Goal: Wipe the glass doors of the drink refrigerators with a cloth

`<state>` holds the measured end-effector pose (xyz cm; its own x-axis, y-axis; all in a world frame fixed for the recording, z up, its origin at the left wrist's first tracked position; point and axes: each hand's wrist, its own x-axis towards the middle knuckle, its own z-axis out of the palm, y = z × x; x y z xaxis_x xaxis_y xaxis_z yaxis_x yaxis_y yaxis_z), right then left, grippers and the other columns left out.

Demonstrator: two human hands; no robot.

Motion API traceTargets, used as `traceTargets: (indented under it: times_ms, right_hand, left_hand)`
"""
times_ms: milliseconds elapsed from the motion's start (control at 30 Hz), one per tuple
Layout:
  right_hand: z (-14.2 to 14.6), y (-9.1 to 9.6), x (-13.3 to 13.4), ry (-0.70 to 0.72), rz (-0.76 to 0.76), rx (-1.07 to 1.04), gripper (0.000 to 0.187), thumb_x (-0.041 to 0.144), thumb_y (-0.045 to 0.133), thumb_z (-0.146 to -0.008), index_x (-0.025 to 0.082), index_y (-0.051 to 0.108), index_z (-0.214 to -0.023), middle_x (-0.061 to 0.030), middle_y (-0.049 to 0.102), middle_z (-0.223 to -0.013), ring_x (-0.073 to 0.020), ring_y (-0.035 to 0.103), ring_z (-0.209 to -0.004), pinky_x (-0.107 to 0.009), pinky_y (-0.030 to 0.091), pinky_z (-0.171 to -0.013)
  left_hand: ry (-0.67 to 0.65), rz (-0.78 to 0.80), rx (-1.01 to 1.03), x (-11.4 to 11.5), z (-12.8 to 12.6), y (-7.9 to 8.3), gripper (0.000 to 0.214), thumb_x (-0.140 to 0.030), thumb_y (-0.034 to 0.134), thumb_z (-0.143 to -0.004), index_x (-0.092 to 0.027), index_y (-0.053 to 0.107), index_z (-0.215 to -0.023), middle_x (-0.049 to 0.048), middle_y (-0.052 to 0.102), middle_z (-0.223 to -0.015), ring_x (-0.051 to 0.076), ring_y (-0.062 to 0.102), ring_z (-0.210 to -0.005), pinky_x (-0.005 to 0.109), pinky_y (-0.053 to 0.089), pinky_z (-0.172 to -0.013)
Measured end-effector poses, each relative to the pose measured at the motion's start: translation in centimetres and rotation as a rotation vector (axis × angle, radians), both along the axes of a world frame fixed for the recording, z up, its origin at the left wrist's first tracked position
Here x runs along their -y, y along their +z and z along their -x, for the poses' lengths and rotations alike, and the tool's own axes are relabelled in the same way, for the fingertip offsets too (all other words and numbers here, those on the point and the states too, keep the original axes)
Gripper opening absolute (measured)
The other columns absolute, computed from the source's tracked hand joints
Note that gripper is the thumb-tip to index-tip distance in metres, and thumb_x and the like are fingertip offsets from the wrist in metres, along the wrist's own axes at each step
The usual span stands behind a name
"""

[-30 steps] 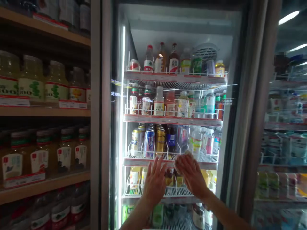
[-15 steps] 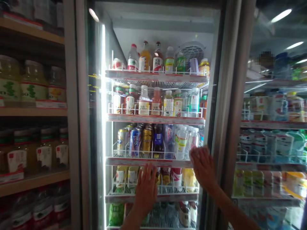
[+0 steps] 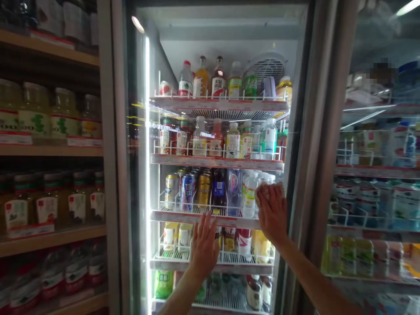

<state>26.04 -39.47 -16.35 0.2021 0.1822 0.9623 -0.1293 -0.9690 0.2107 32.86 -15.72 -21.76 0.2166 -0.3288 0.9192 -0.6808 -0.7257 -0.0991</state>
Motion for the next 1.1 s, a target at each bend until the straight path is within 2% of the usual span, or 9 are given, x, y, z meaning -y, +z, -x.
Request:
traceTargets:
  times_ms: [133, 267, 333, 467, 633, 833, 967, 1000, 1100]
  right_hand:
    - [-0.2, 0.3, -1.5, 0.088, 0.224, -0.159, 0.06, 0.018, 0.043, -0.085, 0.025, 0.031, -0.143, -0.006, 0.035, -0.149, -0.0234, 0.02, -0.141, -0.044, 0.021, -0.112]
    - [-1.0, 3.4, -2.5, 0.023, 0.016, -0.009, 0.054, 0.024, 0.045, -0.085, 0.022, 0.039, -0.139, -0.01, 0.029, -0.151, -0.0283, 0.018, -0.141, -0.053, 0.018, -0.111]
    - [-1.5, 4.1, -3.3, 0.02, 0.035, -0.023, 0.054, 0.023, 0.045, -0.085, 0.022, 0.039, -0.139, -0.0101, 0.027, -0.151, -0.0284, 0.015, -0.142, -0.052, 0.019, -0.11]
    - [-1.9, 3.1, -4.8, 0.123, 0.338, -0.272, 0.052, 0.021, 0.046, -0.085, 0.027, 0.041, -0.137, -0.0033, 0.041, -0.145, -0.0211, 0.018, -0.142, -0.044, 0.015, -0.114]
    - [-3.0, 5.0, -6.3, 0.079, 0.114, -0.116, 0.052, 0.025, 0.047, -0.085, 0.021, 0.043, -0.136, -0.0102, 0.032, -0.149, -0.0271, 0.016, -0.142, -0.051, 0.012, -0.113]
    - [-3.5, 3.9, -8.2, 0.188, 0.411, -0.31, 0.049, 0.026, 0.046, -0.087, 0.026, 0.043, -0.136, -0.0028, 0.043, -0.143, -0.0199, 0.018, -0.141, -0.043, 0.007, -0.116]
    - [-4.2, 5.2, -9.3, 0.112, 0.177, -0.187, 0.052, 0.026, 0.049, -0.085, 0.024, 0.043, -0.136, -0.0074, 0.034, -0.149, -0.0262, 0.018, -0.141, -0.051, 0.009, -0.113]
    - [-4.3, 5.3, -9.5, 0.119, 0.178, -0.18, 0.053, 0.024, 0.048, -0.084, 0.023, 0.042, -0.137, -0.008, 0.033, -0.149, -0.0266, 0.017, -0.142, -0.052, 0.01, -0.113]
    - [-4.6, 4.7, -10.2, 0.235, 0.429, -0.322, 0.06, 0.018, 0.048, -0.083, 0.026, 0.034, -0.141, -0.0032, 0.038, -0.147, -0.0207, 0.017, -0.141, -0.045, 0.012, -0.115]
  left_hand:
    - [-0.003, 0.021, 0.001, -0.7, -0.5, 0.7, 0.057, -0.01, 0.043, -0.081, -0.014, 0.033, -0.137, 0.015, 0.03, -0.148, 0.026, 0.015, -0.142, 0.049, 0.029, -0.109]
    - [0.014, 0.06, 0.01, -1.9, -1.2, 1.4, 0.056, -0.011, 0.044, -0.082, -0.013, 0.035, -0.136, 0.0154, 0.03, -0.148, 0.026, 0.014, -0.142, 0.048, 0.027, -0.11]
    - [0.021, 0.062, 0.011, -2.5, -1.4, 1.7, 0.055, -0.012, 0.044, -0.082, -0.014, 0.036, -0.136, 0.0151, 0.03, -0.148, 0.026, 0.014, -0.142, 0.048, 0.027, -0.11]
    - [0.042, 0.05, -0.002, -3.8, -1.6, 1.9, 0.056, -0.012, 0.044, -0.081, -0.015, 0.036, -0.136, 0.0145, 0.03, -0.149, 0.027, 0.014, -0.142, 0.048, 0.028, -0.11]
    - [0.06, 0.081, -0.025, -5.2, -2.0, 2.4, 0.058, -0.012, 0.045, -0.08, -0.015, 0.034, -0.137, 0.0143, 0.029, -0.149, 0.026, 0.012, -0.142, 0.048, 0.027, -0.111]
    - [0.073, 0.08, -0.036, -6.9, -2.8, 2.7, 0.06, -0.014, 0.046, -0.08, -0.016, 0.033, -0.138, 0.014, 0.029, -0.149, 0.026, 0.011, -0.142, 0.05, 0.026, -0.111]
    - [0.1, 0.092, -0.071, -7.9, -3.2, 2.7, 0.058, -0.015, 0.044, -0.082, -0.016, 0.032, -0.139, 0.015, 0.027, -0.15, 0.027, 0.012, -0.142, 0.05, 0.026, -0.111]
    - [0.1, 0.083, -0.078, -8.1, -3.2, 2.6, 0.057, -0.015, 0.044, -0.082, -0.016, 0.032, -0.139, 0.0151, 0.027, -0.15, 0.027, 0.012, -0.142, 0.05, 0.026, -0.111]
    - [0.106, 0.062, -0.084, -8.9, -3.4, 2.3, 0.059, -0.015, 0.044, -0.082, -0.017, 0.03, -0.139, 0.0145, 0.028, -0.15, 0.027, 0.013, -0.142, 0.051, 0.026, -0.11]
